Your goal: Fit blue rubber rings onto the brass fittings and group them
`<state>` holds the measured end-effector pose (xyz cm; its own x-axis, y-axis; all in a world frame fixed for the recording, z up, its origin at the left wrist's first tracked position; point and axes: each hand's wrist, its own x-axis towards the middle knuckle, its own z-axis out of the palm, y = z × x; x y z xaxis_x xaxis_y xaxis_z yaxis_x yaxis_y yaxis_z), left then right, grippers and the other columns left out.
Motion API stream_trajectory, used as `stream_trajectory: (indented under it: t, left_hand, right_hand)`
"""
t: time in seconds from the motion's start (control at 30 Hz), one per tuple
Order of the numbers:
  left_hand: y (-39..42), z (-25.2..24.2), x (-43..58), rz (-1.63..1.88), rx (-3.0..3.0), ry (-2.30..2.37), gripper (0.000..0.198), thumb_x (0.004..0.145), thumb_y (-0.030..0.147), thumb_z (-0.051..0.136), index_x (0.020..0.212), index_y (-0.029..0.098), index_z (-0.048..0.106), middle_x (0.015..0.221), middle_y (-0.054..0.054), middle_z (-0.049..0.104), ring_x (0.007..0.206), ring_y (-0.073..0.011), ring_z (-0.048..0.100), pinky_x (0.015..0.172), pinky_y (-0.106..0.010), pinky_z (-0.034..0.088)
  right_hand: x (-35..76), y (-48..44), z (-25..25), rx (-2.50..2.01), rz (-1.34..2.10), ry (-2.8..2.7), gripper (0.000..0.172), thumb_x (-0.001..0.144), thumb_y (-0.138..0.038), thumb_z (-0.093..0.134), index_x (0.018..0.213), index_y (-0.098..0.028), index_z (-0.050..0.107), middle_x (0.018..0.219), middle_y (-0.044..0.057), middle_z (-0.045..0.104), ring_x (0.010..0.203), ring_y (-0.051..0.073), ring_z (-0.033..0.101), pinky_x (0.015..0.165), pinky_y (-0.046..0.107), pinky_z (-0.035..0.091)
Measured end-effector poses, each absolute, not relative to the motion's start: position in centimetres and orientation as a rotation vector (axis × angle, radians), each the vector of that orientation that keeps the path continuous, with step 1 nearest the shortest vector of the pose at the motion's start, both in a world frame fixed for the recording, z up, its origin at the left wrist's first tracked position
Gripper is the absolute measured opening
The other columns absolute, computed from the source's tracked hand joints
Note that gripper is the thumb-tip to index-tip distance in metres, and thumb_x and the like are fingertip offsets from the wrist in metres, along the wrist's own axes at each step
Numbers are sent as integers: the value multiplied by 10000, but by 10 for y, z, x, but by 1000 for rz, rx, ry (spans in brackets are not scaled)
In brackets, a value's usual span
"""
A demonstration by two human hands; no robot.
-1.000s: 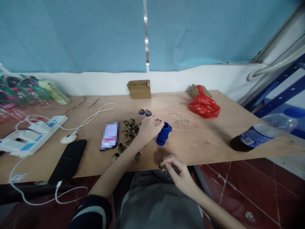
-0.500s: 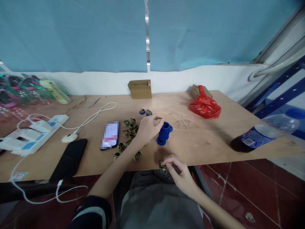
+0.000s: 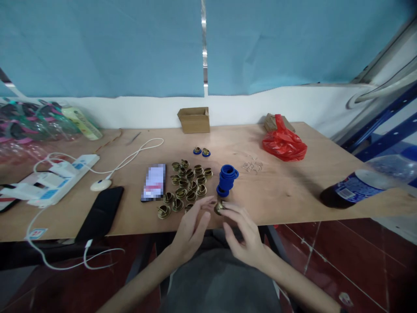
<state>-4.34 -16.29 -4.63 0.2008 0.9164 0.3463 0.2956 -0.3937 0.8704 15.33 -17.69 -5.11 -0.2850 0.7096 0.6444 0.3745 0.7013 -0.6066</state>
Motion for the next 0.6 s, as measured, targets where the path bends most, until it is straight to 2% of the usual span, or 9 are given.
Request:
stream_trajectory:
  t: [0.1, 0.2, 0.27, 0.33, 0.37, 0.43, 0.5, 0.6]
  left_hand:
    - [-161, -58, -39, 1049, 1358, 971, 444, 1033, 509, 441, 1213, 200, 703, 1225, -130, 745, 1144, -251, 709, 992, -392, 576]
    - [-156, -63, -34, 968, 1066, 859, 481, 978, 589, 528, 1123, 184, 742, 1150, -141, 762, 1074, -260, 728, 923, -378, 596]
    - [-153, -66, -33, 999, 1004, 840, 472, 945, 596, 589, 1147, 193, 727, 1173, -132, 747, 1074, -250, 716, 910, -359, 588]
    - [-152, -69, -35, 1055, 1036, 872, 495, 961, 610, 554, 1199, 197, 688, 1184, -126, 730, 1060, -234, 701, 891, -343, 577]
    - [-151, -70, -37, 1073, 1091, 904, 504, 983, 611, 511, 1220, 193, 664, 1163, -123, 727, 1039, -223, 693, 884, -338, 569]
    - [-151, -72, -39, 1094, 1264, 981, 484, 1032, 574, 425, 1243, 185, 619, 1086, -105, 719, 994, -201, 669, 896, -331, 543]
    - [-153, -75, -40, 1105, 1462, 1032, 424, 1074, 494, 351, 1269, 191, 574, 1041, -81, 692, 984, -186, 642, 934, -333, 514]
    - [-157, -79, -37, 1110, 1737, 1037, 320, 1091, 322, 314, 1322, 207, 504, 1074, -72, 646, 1017, -182, 625, 969, -352, 504]
  right_hand:
    - [149, -172, -56, -698, 231, -2138, 542, 937, -76, 525, 1463, -205, 512, 1326, 146, 672, 1307, 288, 601, 1077, 503, 547]
    - [148, -168, -62, -590, 144, -2311, 468, 930, -103, 533, 1386, -192, 587, 1295, 143, 698, 1336, 304, 581, 1115, 523, 516]
    - [149, -168, -64, -583, 168, -2289, 424, 926, -108, 530, 1335, -194, 600, 1331, 151, 673, 1373, 313, 542, 1118, 541, 501]
    - [151, -168, -64, -670, 251, -2163, 393, 936, -106, 525, 1316, -192, 573, 1338, 162, 650, 1347, 304, 555, 1077, 525, 523]
    - [151, -169, -64, -741, 306, -2082, 357, 946, -110, 524, 1290, -194, 568, 1292, 159, 658, 1284, 290, 593, 1032, 497, 547]
    - [150, -170, -64, -893, 431, -1929, 225, 969, -135, 523, 1175, -203, 582, 1086, 109, 678, 1025, 228, 670, 870, 391, 588]
    - [146, -170, -66, -1001, 578, -1842, 80, 980, -172, 526, 1028, -210, 578, 852, 24, 614, 743, 158, 616, 681, 285, 542]
    - [139, -170, -71, -1074, 803, -1800, 59, 970, -204, 529, 913, -217, 528, 680, -57, 474, 565, 110, 470, 542, 225, 416]
